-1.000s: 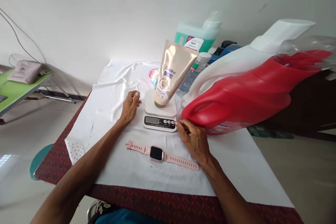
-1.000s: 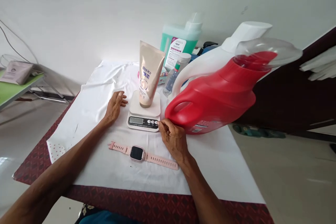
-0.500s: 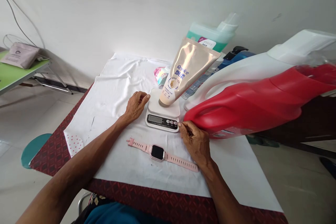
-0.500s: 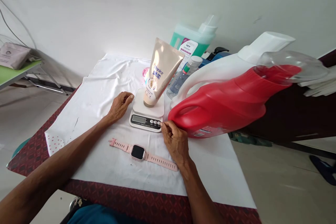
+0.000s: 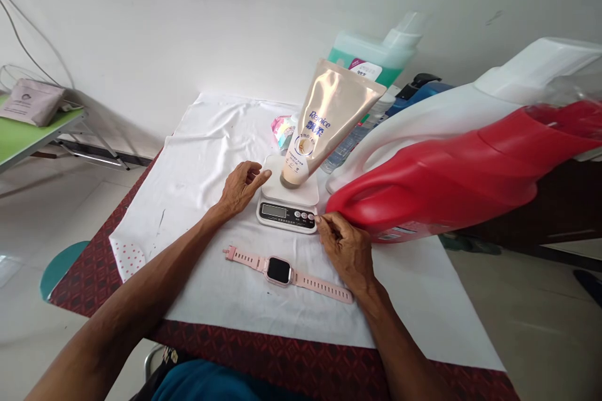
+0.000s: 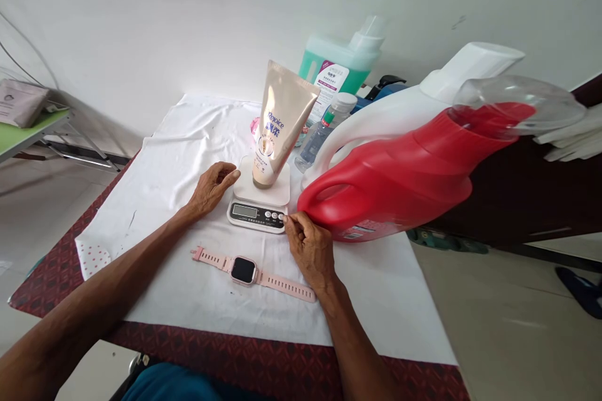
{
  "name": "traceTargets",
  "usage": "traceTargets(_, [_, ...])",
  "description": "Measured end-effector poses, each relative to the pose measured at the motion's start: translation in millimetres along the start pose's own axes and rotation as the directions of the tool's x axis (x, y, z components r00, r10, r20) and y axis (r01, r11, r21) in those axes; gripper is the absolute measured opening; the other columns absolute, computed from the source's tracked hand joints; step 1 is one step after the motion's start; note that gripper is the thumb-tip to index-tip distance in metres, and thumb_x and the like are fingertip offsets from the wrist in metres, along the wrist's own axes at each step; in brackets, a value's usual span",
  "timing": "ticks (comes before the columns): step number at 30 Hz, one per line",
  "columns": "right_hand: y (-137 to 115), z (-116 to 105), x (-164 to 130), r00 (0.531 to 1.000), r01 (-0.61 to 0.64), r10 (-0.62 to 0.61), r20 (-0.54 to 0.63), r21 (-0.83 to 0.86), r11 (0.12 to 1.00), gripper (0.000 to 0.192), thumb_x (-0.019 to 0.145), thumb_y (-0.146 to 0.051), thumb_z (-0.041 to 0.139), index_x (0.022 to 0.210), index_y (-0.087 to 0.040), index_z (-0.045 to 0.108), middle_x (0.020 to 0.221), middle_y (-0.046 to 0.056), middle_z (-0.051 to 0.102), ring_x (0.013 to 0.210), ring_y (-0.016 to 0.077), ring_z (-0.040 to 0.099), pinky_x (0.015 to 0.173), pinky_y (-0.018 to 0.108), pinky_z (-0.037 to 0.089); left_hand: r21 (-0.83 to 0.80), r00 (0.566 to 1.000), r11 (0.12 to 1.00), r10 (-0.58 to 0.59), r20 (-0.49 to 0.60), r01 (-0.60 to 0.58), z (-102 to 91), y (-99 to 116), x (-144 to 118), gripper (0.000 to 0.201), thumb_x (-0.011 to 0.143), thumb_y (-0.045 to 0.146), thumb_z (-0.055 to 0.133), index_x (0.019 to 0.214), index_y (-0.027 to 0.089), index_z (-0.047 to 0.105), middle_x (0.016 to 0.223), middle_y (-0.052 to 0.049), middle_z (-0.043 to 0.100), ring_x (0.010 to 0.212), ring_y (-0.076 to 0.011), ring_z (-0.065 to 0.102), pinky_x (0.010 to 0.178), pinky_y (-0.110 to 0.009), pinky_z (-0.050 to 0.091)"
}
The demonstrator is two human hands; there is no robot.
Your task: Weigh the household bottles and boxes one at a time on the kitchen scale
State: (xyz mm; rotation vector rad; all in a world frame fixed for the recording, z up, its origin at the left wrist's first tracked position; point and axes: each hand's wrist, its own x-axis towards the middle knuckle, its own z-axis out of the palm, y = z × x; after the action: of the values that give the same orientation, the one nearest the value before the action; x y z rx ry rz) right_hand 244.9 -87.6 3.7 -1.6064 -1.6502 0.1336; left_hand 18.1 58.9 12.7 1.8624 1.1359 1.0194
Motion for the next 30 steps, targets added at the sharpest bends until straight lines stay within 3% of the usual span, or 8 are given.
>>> traceTargets(2, [0, 0, 0, 1.0, -0.008, 0.008, 0.001, -0.001, 1.0, 0.033, 0.103, -0.044, 0.053, 0.08, -0.022, 0.062, 0.06, 0.0, 0.065, 0.052, 0.0146, 0.058, 0.057, 0.025, 0.046, -0.025, 1.0, 1.0, 0.007, 0.016, -0.006, -0.2, 6, -2, 0.054, 0.091, 0.063, 0.064, 0.123, 0.019, 0.062, 0.119, -0.013, 0.068, 0.097, -0.0238, 0.067, 0.087, -0.042, 0.055])
traceTargets(5, [-1, 0, 1, 1.0, -0.014, 0.014, 0.002, -0.002, 1.0, 0.034, 0.103, -0.044, 0.053, 0.079, -0.022, 0.061, 0.059, 0.0, 0.064, 0.051, 0.0139, 0.056, 0.057, 0.025, 0.046, -0.027, 0.993, 0.993, 0.113, 0.019, -0.113, 3.1, 18, -5, 0.087, 0.079, 0.064, 0.079, 0.147, 0.021, 0.046, 0.142, -0.019, 0.057, 0.121, -0.032, 0.063, 0.098, -0.049, 0.053])
traceTargets(9, [-2, 0, 0, 1.0, -0.013, 0.013, 0.009, 0.005, 1.0, 0.033, 0.103, -0.043, 0.053, 0.079, -0.022, 0.061, 0.059, -0.001, 0.063, 0.051, 0.0135, 0.056, 0.057, 0.024, 0.046, 0.0, 0.98, 0.981, 0.195, 0.037, -0.195, 16.2, 35, 2, 0.11, 0.069, 0.063, 0.088, 0.155, 0.02, 0.034, 0.153, -0.023, 0.048, 0.135, -0.0372, 0.056, 0.107, -0.053, 0.05])
traceTargets(12, [-2, 0, 0, 1.0, -0.01, 0.009, 0.008, 0.01, 1.0, 0.032, 0.104, -0.041, 0.053, 0.079, -0.022, 0.06, 0.061, 0.0, 0.064, 0.052, 0.0134, 0.056, 0.058, 0.025, 0.045, 0.063, 0.977, 0.977, 0.198, 0.073, -0.203, 26.4, 44, 14, 0.093, 0.071, 0.055, 0.089, 0.145, 0.02, 0.044, 0.145, -0.02, 0.055, 0.126, -0.0345, 0.061, 0.099, -0.049, 0.054])
traceTargets(15, [0, 0, 0, 1.0, 0.001, -0.001, 0.002, 0.007, 1.0, 0.031, 0.103, -0.04, 0.053, 0.079, -0.022, 0.06, 0.066, 0.001, 0.068, 0.054, 0.0137, 0.057, 0.059, 0.025, 0.046, 0.157, 0.982, 0.971, 0.169, 0.087, -0.181, 32.5, 52, 25, 0.061, 0.074, 0.045, 0.087, 0.121, 0.021, 0.056, 0.122, -0.012, 0.066, 0.108, -0.0302, 0.066, 0.084, -0.042, 0.056])
traceTargets(17, [0, 0, 0, 1.0, 0.011, -0.011, -0.002, 0.007, 1.0, 0.031, 0.103, -0.04, 0.053, 0.079, -0.022, 0.061, 0.068, 0.002, 0.069, 0.055, 0.0138, 0.058, 0.059, 0.024, 0.046, 0.207, 0.988, 0.967, 0.139, 0.069, -0.15, 35.1, 57, 29, 0.051, 0.073, 0.042, 0.088, 0.109, 0.021, 0.058, 0.111, -0.01, 0.068, 0.099, -0.0284, 0.066, 0.076, -0.039, 0.054])
traceTargets(24, [2, 2, 1, 1.0, 0.016, -0.016, -0.009, 0.01, 1.0, 0.033, 0.104, -0.041, 0.052, 0.079, -0.022, 0.061, 0.067, 0.002, 0.069, 0.054, 0.0137, 0.058, 0.059, 0.024, 0.046, 0.207, 0.997, 0.976, 0.071, -0.028, -0.064, 38.8, 68, 37, 0.047, 0.068, 0.042, 0.089, 0.092, 0.022, 0.054, 0.094, -0.006, 0.069, 0.084, -0.0265, 0.068, 0.07, -0.037, 0.051])
traceTargets(30, [2, 1, 1, 1.0, 0.015, -0.015, -0.009, 0.005, 1.0, 0.033, 0.104, -0.041, 0.053, 0.079, -0.021, 0.063, 0.07, 0.004, 0.071, 0.055, 0.0143, 0.06, 0.059, 0.025, 0.046, 0.129, 0.99, 0.985, 0.125, -0.071, -0.116, 45.2, 84, 77, 0.049, 0.071, 0.042, 0.089, 0.1, 0.02, 0.056, 0.103, -0.008, 0.072, 0.093, -0.0277, 0.07, 0.074, -0.035, 0.051])
